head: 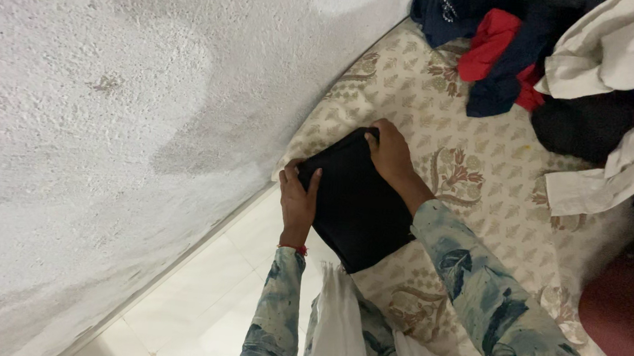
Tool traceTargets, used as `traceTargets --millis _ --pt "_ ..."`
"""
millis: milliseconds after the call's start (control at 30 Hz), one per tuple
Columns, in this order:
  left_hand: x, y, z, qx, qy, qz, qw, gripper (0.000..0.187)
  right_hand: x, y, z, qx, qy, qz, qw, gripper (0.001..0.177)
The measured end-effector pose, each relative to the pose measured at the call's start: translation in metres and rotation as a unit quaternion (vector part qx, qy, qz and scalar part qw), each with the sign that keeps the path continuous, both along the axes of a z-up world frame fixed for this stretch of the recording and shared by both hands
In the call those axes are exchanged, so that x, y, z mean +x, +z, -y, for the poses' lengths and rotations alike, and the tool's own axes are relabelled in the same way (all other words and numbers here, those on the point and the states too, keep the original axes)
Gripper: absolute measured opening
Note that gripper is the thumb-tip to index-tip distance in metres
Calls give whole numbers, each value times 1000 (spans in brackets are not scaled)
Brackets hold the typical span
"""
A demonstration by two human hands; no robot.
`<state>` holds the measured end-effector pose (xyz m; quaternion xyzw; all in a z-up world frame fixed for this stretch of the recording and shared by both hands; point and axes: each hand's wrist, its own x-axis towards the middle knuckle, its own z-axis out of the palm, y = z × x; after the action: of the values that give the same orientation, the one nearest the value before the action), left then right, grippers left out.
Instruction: The person folds a pair of black leggings on a patterned surface and places them into an open suitcase alongside other folded garments.
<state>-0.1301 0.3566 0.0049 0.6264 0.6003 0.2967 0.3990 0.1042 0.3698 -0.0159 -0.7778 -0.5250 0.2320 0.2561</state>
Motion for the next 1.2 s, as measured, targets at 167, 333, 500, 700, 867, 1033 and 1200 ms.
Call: traceTargets --millis 167,333,500,700,867,1033,1200 --pt "-4 -6 0 -5 -1 -38 999 53 9 -11 -4 -7 87 -6 996 43" --pt "-10 -19 -3 12 -28 -2 1000 42 23 17 -4 -105 124 -72 984 55" --pt "-15 -4 -4 7 -64 71 995 60 27 56 23 -114 138 -173 968 52" --pt "3 72 7 3 -129 29 991 43 44 112 61 -39 175 -76 981 46" --pt "33 155 31 183 -170 58 966 38 74 211 111 26 153 -152 976 34" --pt "61 182 68 271 -224 86 932 42 92 255 187 137 120 -75 980 43" --pt "80 106 126 226 -363 51 903 44 99 147 287 109 1 -174 979 51"
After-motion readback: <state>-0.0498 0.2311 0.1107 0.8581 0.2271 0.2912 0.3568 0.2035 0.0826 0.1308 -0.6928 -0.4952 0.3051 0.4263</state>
